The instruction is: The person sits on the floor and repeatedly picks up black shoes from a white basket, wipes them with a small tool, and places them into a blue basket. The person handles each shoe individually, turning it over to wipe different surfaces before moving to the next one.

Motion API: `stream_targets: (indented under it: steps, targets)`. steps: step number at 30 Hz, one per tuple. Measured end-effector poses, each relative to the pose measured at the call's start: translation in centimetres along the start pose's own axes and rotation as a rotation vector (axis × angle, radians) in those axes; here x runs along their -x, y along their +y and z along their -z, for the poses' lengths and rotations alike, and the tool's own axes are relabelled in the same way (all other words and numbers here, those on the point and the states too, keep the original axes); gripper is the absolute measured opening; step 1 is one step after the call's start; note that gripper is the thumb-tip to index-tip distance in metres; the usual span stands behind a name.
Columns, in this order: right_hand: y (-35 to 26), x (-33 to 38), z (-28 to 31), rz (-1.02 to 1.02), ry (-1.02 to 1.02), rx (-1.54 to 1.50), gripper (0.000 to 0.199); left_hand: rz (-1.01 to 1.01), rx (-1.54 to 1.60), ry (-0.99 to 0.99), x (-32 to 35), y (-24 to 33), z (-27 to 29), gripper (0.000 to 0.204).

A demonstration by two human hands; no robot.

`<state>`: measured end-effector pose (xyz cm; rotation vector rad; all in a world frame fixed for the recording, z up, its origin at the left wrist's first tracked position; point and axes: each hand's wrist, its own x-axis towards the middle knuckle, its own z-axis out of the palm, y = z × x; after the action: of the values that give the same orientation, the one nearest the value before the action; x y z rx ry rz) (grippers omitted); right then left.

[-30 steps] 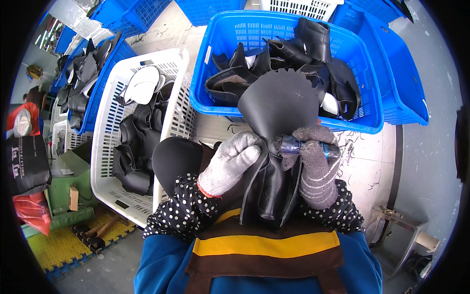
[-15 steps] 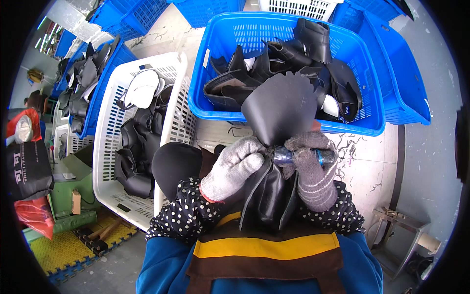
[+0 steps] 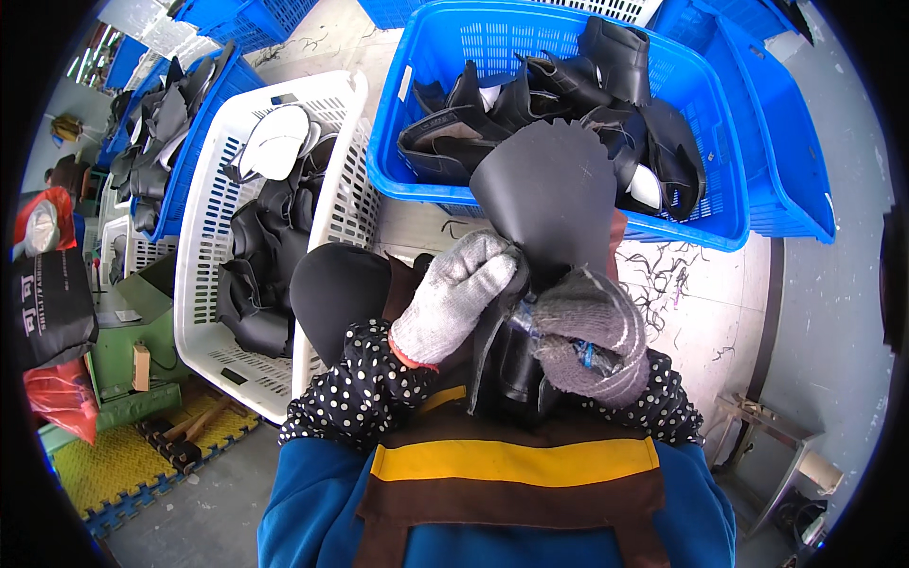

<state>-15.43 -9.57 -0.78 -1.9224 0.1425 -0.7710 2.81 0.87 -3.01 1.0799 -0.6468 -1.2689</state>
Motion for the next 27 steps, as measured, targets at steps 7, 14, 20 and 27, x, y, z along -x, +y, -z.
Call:
stream_targets:
  steps: [7, 14, 20, 27]
  targets:
    - [-1.3, -0.1, -1.1, 0.162, -0.169, 0.019, 0.043, 0.006, 0.093, 0.034, 0.0, -0.3, -0.1, 0.01]
    - [-1.3, 0.2, -2.0, 0.313, -0.294, 0.112, 0.05, 0.08, 0.283, 0.086, -0.7, -0.7, -0.6, 0.016]
    - [-1.1, -0.5, -2.5, 0.454, -0.441, 0.288, 0.049, 0.144, 0.369, 0.188, -1.1, -1.6, -0.1, 0.015]
    - [-1.2, -1.5, -1.6, 0.359, -0.395, 0.177, 0.047, 0.086, -0.047, 0.444, -1.1, -0.9, 1.4, 0.013]
